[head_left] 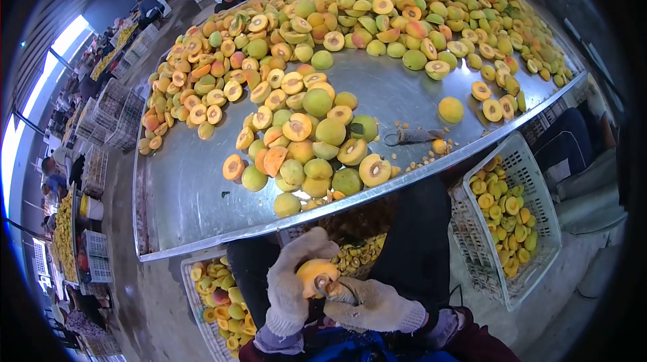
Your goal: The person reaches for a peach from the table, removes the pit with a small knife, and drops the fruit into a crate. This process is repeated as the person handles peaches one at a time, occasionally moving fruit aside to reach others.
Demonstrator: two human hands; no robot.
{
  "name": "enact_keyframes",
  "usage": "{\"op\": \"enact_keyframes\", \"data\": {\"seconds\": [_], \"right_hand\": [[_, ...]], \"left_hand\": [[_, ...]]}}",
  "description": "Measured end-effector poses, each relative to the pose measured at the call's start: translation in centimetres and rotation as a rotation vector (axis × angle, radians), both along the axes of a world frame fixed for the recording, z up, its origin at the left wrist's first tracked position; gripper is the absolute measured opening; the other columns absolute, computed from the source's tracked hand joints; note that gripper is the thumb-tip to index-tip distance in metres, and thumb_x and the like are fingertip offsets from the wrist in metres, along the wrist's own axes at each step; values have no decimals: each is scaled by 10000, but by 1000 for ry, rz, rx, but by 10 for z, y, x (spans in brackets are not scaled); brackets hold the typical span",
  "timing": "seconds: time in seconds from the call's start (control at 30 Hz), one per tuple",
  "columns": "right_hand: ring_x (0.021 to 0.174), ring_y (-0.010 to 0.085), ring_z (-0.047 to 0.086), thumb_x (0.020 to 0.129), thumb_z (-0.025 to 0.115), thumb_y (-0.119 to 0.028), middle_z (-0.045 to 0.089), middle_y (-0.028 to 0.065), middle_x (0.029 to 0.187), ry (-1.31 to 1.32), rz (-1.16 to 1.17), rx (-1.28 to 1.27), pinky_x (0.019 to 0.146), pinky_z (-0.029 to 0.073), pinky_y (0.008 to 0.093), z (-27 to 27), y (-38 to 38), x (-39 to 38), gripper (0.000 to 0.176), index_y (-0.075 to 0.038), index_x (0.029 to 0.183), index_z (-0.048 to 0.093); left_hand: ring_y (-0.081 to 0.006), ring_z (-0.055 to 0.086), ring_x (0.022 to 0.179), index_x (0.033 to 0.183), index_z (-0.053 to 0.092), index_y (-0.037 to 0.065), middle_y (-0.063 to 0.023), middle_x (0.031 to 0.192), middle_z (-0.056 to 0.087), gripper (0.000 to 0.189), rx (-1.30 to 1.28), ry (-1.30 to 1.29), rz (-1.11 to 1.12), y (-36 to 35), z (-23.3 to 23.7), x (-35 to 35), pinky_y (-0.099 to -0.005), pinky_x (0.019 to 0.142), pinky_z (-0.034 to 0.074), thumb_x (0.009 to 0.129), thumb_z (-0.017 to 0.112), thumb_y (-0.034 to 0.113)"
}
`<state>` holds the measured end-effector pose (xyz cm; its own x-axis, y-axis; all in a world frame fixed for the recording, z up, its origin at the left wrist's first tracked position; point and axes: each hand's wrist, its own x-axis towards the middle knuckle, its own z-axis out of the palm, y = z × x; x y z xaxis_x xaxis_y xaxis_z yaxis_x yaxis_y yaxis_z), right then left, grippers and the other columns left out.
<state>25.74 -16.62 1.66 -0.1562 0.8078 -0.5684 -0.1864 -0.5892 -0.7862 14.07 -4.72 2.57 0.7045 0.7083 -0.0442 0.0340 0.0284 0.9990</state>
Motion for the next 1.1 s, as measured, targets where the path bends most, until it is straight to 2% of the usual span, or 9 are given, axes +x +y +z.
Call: {"op": "enact_keyframes", "data": {"seconds": [0.17,0.27,0.33,0.57,0.67,0.77,0.83,0.87,1.1], "right_hand": [[593,132,574,932,572,-431,573,30,687,155,-64,45,560,464,284,-1,0,-1,398,-81,1116,529],[501,82,497,959,557,-390,524,0,642,536,-56,66,453,396,235,-9,-4,-4,303,-102,1048,528],[442,72,444,974,541,-392,492,-12,596,542,-74,57,395,345,216,-7,-5,-3,287,-106,998,515],[429,67,435,991,514,-358,479,-18,554,802,-15,-29,385,337,213,-12,-15,4,296,-68,971,570],[428,65,434,990,510,-320,496,-23,564,984,4,26,389,334,209,-10,-18,-2,289,-48,952,603],[453,58,490,965,519,-323,507,-26,575,974,-282,-335,411,357,172,-8,-14,-12,314,-16,1010,568],[452,52,468,966,536,-336,505,-32,591,975,-64,-175,408,348,179,-9,-11,-7,296,-45,993,580],[451,49,458,966,545,-343,504,-36,599,972,47,-97,406,343,182,-9,-9,-4,287,-60,985,586],[449,40,409,964,570,-398,469,-42,602,725,53,-18,403,299,194,-31,-6,5,294,-107,999,547]], "left_hand": [[-207,639,975,1251,534,-53,-177,1110,634,615,-204,-193,160,-20,-16,-8,-331,859,516,918,618,457],[-225,659,849,1216,523,-64,-195,1076,643,639,131,31,166,-17,-8,-9,-301,741,548,942,548,513],[-168,659,824,1105,633,-57,-127,1005,675,283,166,35,51,-10,4,0,-294,745,526,945,543,157],[-237,669,786,1119,597,-92,-189,1006,668,448,-65,173,-254,6,7,-4,-306,709,547,950,578,322],[-268,672,767,1071,615,-90,-191,969,670,463,506,-35,-325,8,-6,-6,-313,701,551,925,618,350],[-231,676,752,983,666,-18,-135,960,684,194,65,-221,-296,-5,4,8,-303,651,552,889,615,143],[-223,652,693,1035,633,24,-125,914,669,265,-535,-29,-125,-11,6,18,-298,573,540,949,546,259],[-205,638,665,1111,578,38,-113,888,656,412,-1216,-405,-70,-4,-4,24,-282,508,510,989,456,412],[-184,654,741,1064,599,26,-83,946,639,371,-174,146,482,62,-32,-83,-264,470,494,957,538,376]]}}
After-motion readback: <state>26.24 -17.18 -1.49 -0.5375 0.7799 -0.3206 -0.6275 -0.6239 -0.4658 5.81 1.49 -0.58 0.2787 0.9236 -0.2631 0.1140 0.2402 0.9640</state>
